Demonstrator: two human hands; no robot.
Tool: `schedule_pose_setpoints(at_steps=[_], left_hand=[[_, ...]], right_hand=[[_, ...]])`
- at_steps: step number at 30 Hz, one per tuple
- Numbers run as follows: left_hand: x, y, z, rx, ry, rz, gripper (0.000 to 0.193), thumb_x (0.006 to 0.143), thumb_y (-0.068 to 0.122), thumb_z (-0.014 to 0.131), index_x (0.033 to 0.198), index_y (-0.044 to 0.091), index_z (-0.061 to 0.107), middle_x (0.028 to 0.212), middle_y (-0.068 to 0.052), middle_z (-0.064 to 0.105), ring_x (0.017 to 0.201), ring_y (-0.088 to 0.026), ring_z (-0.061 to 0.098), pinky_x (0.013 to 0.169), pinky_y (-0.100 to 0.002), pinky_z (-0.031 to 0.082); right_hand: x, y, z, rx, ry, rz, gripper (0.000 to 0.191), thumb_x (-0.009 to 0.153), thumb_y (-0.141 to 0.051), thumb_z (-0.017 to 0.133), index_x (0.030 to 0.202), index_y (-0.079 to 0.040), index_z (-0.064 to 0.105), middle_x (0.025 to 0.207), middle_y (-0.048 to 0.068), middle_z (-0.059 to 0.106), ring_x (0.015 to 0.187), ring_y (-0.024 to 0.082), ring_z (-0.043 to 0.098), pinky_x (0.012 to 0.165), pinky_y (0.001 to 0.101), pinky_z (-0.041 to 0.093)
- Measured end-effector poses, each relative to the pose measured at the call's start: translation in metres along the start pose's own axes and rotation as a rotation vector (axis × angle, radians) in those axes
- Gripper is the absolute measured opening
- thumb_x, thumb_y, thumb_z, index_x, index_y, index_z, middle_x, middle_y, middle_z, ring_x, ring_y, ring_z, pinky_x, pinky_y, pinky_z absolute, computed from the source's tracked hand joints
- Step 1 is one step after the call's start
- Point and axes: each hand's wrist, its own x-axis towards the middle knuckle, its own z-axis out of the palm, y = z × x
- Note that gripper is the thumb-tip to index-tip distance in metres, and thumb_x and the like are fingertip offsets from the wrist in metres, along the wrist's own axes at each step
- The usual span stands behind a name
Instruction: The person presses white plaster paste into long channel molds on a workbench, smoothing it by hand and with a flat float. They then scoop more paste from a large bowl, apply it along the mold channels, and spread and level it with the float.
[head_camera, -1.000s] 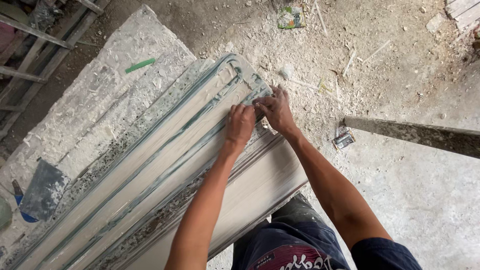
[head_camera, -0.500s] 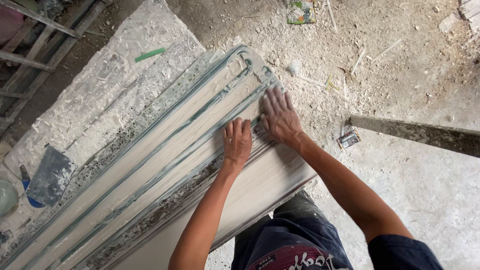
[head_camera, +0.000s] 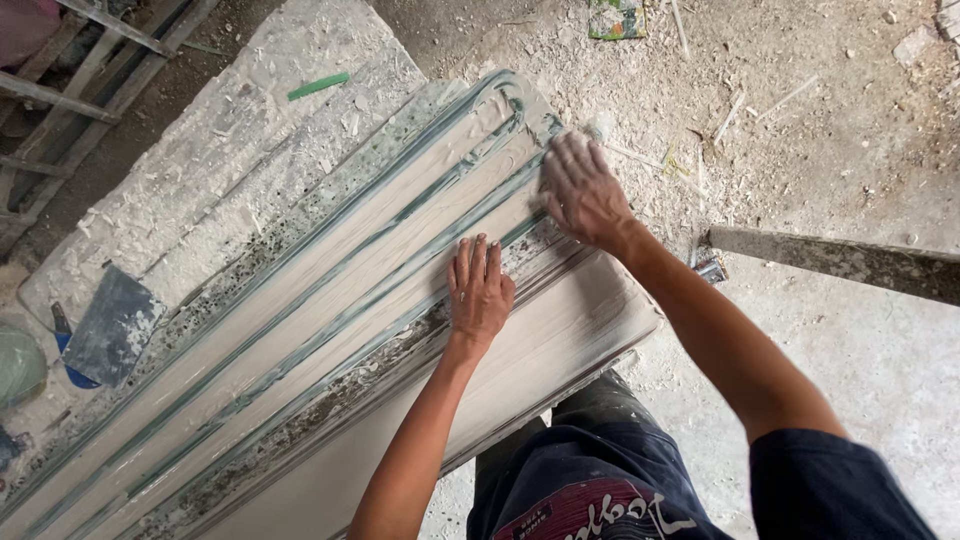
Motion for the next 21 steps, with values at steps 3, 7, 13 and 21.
schedule_pose_setpoints(at_steps=[3,7,13,21], left_hand=[[-0.003,-0.004,0.001,-0.002,-0.005,-0.016,0.055,0.095,0.024,0.057,0.146,0.003,0.054,0.16,-0.018,0.043,0.151,-0.042,0.033,0.121,-0.059,0.028],[-0.011,-0.012,0.002,0.004,-0.096,-0.064,0.067,0.097,0.033,0.056,0.154,0.001,0.043,0.166,-0.02,0.032,0.156,-0.043,0.02,0.125,-0.06,0.018],[-0.037,-0.034,-0.002,0.047,-0.154,-0.136,0.075,0.101,0.044,0.051,0.158,-0.001,0.034,0.168,-0.021,0.025,0.156,-0.044,0.014,0.125,-0.061,0.01],[-0.096,-0.099,-0.025,0.127,-0.103,-0.281,0.075,0.101,0.047,0.05,0.158,0.0,0.035,0.168,-0.02,0.026,0.156,-0.044,0.017,0.125,-0.062,0.011]], right_hand=[[-0.011,-0.014,0.005,-0.078,-0.046,-0.163,0.073,0.105,-0.053,0.017,0.161,-0.007,0.017,0.17,0.015,0.013,0.157,0.032,0.008,0.127,0.0443,0.002],[-0.028,-0.036,0.012,-0.199,-0.117,-0.187,0.074,0.103,-0.055,0.016,0.16,-0.007,0.017,0.169,0.015,0.011,0.156,0.03,0.006,0.126,0.0423,0.0],[-0.028,-0.068,0.026,-0.109,0.037,-0.179,0.073,0.104,-0.05,0.025,0.158,-0.001,0.025,0.167,0.021,0.018,0.155,0.036,0.012,0.126,0.0457,0.006],[-0.03,-0.153,0.056,0.083,0.154,-0.325,0.072,0.103,-0.043,0.045,0.152,0.009,0.038,0.163,0.03,0.028,0.154,0.046,0.022,0.126,0.0552,0.014]])
